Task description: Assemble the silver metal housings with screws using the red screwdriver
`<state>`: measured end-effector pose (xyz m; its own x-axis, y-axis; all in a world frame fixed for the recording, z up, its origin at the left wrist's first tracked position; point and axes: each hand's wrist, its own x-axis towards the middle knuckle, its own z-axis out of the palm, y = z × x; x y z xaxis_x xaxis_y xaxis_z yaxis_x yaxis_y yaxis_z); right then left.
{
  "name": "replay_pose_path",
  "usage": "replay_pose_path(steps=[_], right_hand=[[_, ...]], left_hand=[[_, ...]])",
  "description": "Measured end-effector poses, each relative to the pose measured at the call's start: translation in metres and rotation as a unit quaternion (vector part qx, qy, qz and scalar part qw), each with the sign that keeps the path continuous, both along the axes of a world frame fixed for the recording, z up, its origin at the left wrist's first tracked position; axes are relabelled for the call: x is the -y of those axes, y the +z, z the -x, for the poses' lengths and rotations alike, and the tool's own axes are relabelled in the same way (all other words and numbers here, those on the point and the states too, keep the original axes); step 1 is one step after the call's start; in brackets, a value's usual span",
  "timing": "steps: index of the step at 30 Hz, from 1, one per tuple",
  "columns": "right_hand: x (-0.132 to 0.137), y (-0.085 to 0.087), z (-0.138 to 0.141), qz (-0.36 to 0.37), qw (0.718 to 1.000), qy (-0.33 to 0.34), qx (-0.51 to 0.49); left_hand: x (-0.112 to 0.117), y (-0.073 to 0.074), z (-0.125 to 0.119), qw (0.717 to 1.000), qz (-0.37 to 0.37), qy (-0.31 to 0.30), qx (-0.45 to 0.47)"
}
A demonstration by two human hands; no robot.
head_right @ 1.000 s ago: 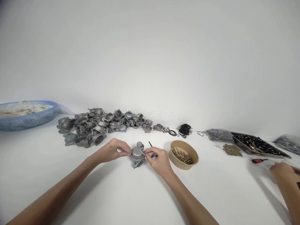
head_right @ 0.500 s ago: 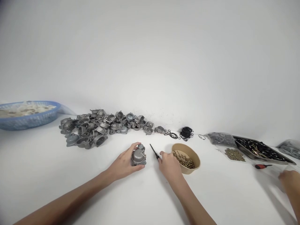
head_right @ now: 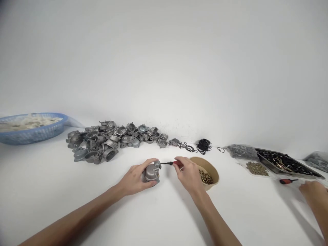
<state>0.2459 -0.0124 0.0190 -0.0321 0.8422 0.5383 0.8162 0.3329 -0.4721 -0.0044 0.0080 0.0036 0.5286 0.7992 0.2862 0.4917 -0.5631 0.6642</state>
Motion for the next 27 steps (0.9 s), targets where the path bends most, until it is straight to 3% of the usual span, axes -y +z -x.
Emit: replay_pose_path(steps=[3,6,9,12,15,19,27], right_hand=[[0.005,0.025,-0.006,-0.158,0.986,0.032,-0.044],[0.013,0.067,-0.006,-0.228,0.969,0.084,-0.043],[0.020,0.111,0.003,-0.159,0.972,0.174,-0.002],[0.021,0.134,0.019,-0.092,0.960,0.260,0.044],[0.014,0.131,0.032,-0.104,0.951,0.291,0.033],[-0.004,0.115,0.036,-0.146,0.950,0.276,-0.022],[-0.021,0.105,0.035,-0.099,0.949,0.296,-0.051]], left_hand=[[-0.002,0.002,0.004,0.998,-0.032,-0.049,0.000],[-0.002,0.003,0.005,0.997,-0.034,-0.065,0.007],[-0.001,0.004,0.005,0.998,-0.017,-0.059,0.009],[0.000,0.006,0.005,0.998,-0.015,-0.053,0.009],[0.000,0.007,0.005,0.998,-0.017,-0.059,0.004],[-0.002,0.005,0.006,0.998,-0.009,-0.067,0.000],[-0.005,-0.001,0.007,0.997,-0.023,-0.073,-0.003]])
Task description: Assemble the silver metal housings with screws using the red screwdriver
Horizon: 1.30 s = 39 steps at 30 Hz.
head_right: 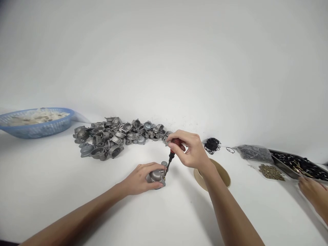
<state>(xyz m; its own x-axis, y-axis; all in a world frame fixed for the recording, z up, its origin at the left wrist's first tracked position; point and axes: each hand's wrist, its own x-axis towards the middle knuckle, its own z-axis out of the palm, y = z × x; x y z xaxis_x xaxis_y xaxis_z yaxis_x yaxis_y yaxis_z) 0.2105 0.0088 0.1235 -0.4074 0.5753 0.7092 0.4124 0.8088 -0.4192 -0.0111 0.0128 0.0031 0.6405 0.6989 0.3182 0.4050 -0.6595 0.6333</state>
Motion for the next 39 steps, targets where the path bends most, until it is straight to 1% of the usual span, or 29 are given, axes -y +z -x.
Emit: replay_pose_path(steps=[6,10,16,19,23,27,28,29,31,32,33,36,37,39], right_hand=[[-0.007,-0.004,0.001,0.031,0.998,0.056,-0.013],[-0.007,-0.004,0.000,0.022,0.997,0.077,-0.011],[-0.004,-0.002,0.000,0.033,0.994,0.102,-0.015],[-0.004,-0.001,0.000,0.032,0.994,0.105,-0.015],[-0.002,0.000,0.004,0.033,0.994,0.105,-0.007],[0.002,0.003,0.008,0.004,0.999,0.043,0.020],[0.003,0.003,0.008,0.011,0.999,0.042,0.032],[0.004,0.004,0.008,0.028,0.997,0.054,0.042],[0.004,0.004,0.007,0.074,0.991,0.102,0.047],[0.004,0.003,0.007,0.086,0.989,0.118,0.038],[0.003,0.002,0.007,0.081,0.989,0.121,0.023],[-0.002,-0.002,0.008,0.017,0.995,0.102,-0.007],[-0.003,-0.002,0.008,0.015,0.994,0.107,-0.003],[-0.003,-0.003,0.008,0.059,0.989,0.133,0.010]], left_hand=[[0.001,0.001,0.000,1.000,-0.006,0.007,-0.003],[0.002,0.002,0.000,1.000,-0.007,0.003,-0.005],[0.003,0.001,-0.001,1.000,-0.010,0.013,-0.018],[0.003,0.001,0.000,0.999,-0.029,0.020,-0.034],[0.003,0.001,0.002,0.997,-0.061,0.009,-0.048],[0.002,0.002,0.002,0.996,-0.064,0.009,-0.054],[0.002,0.002,0.002,0.996,-0.063,0.010,-0.057],[0.002,0.002,0.002,0.996,-0.063,0.012,-0.059],[0.001,0.002,0.003,0.996,-0.069,0.008,-0.064],[0.000,0.002,0.004,0.995,-0.077,0.004,-0.064],[-0.001,0.003,0.005,0.994,-0.090,-0.001,-0.064],[-0.006,0.004,0.009,0.986,-0.150,-0.020,-0.066],[-0.007,0.004,0.010,0.983,-0.167,-0.028,-0.069],[-0.010,0.005,0.012,0.980,-0.181,-0.045,-0.073]])
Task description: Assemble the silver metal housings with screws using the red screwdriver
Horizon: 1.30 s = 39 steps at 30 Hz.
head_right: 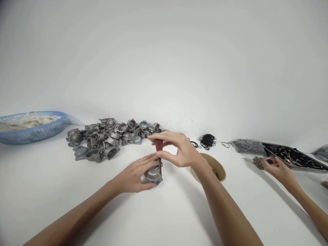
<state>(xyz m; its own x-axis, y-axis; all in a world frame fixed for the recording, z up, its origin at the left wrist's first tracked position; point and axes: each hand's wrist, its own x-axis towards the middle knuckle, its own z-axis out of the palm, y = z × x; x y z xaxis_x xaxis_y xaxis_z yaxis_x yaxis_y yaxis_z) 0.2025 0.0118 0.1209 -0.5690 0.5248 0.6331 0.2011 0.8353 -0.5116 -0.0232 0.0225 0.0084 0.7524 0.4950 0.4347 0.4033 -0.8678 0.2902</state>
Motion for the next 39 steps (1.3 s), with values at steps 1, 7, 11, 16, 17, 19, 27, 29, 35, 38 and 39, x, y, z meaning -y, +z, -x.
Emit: replay_pose_path(steps=[1,7,11,16,17,19,27,29,35,38,39], right_hand=[[0.000,0.000,0.000,0.026,1.000,0.010,0.001],[0.002,0.001,0.002,-0.015,0.999,-0.017,-0.026],[-0.003,-0.002,0.002,0.044,0.998,0.000,-0.038],[-0.014,-0.009,-0.003,0.024,0.997,-0.004,-0.068],[-0.015,-0.010,-0.004,0.059,0.995,0.021,-0.076],[-0.017,-0.012,-0.005,0.085,0.991,0.035,-0.101],[-0.017,-0.011,-0.007,0.101,0.988,0.024,-0.113],[-0.017,-0.010,-0.008,0.048,0.991,-0.033,-0.118],[-0.016,-0.011,-0.008,0.113,0.989,0.016,-0.092],[-0.019,-0.014,-0.007,0.091,0.989,-0.028,-0.114],[-0.020,-0.015,-0.007,0.070,0.990,-0.045,-0.115]], left_hand=[[-0.001,0.001,0.001,1.000,0.002,-0.007,-0.001],[-0.002,0.006,0.007,0.999,0.037,-0.036,0.008],[-0.005,0.006,0.011,0.998,0.062,-0.030,0.001],[-0.007,0.008,0.013,0.996,0.085,-0.032,0.010],[-0.007,0.008,0.013,0.995,0.091,-0.033,0.011],[-0.007,0.009,0.013,0.994,0.103,-0.036,0.012],[-0.008,0.006,0.011,0.987,0.148,-0.045,0.044],[-0.008,0.005,0.011,0.987,0.148,-0.045,0.048],[-0.010,0.004,0.010,0.986,0.152,-0.043,0.050],[-0.010,0.004,0.010,0.987,0.148,-0.044,0.051],[-0.010,0.004,0.010,0.987,0.146,-0.043,0.052]])
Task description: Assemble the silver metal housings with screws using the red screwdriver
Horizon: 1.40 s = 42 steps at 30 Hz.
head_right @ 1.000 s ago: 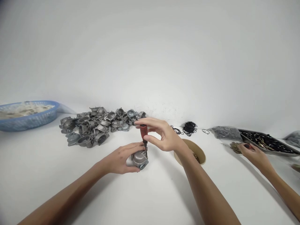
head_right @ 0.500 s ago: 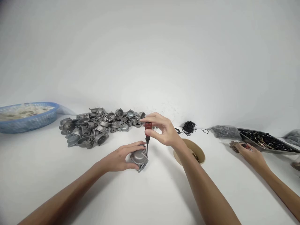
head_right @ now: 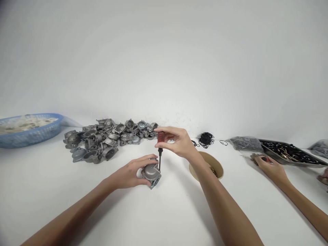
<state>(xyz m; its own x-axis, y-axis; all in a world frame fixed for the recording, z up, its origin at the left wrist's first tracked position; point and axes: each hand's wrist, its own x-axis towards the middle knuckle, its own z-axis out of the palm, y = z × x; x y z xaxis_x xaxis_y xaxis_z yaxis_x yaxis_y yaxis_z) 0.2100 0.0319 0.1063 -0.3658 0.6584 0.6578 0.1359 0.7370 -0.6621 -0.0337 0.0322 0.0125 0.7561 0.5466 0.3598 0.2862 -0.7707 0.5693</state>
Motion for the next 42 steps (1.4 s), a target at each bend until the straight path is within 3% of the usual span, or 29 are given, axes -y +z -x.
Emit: replay_pose_path(steps=[2,5,7,13,17,21,26,42], right_hand=[[0.000,0.000,0.000,-0.005,1.000,0.002,0.011],[0.002,0.001,-0.002,0.058,0.996,0.060,0.011],[0.003,0.002,-0.003,0.079,0.995,0.059,0.003],[-0.002,0.003,-0.010,0.031,0.999,-0.015,0.022],[0.001,0.009,-0.012,-0.009,0.997,-0.061,-0.039],[0.013,0.015,-0.005,-0.016,0.996,-0.035,-0.084],[0.025,0.014,0.014,-0.043,0.998,-0.018,-0.045],[0.017,-0.001,0.029,-0.034,0.999,0.004,0.006]], left_hand=[[0.000,0.000,0.000,1.000,-0.001,0.004,0.002],[0.001,-0.002,-0.002,1.000,-0.005,0.014,0.006],[0.002,-0.003,-0.003,1.000,-0.010,0.026,0.009],[0.006,-0.004,-0.007,0.997,-0.034,0.072,0.013],[0.011,0.001,-0.007,0.991,-0.074,0.102,-0.036],[0.013,0.002,-0.006,0.987,-0.111,0.095,-0.070],[0.011,-0.003,-0.008,0.984,-0.122,0.102,-0.085],[0.009,-0.011,-0.010,0.983,-0.123,0.107,-0.086]])
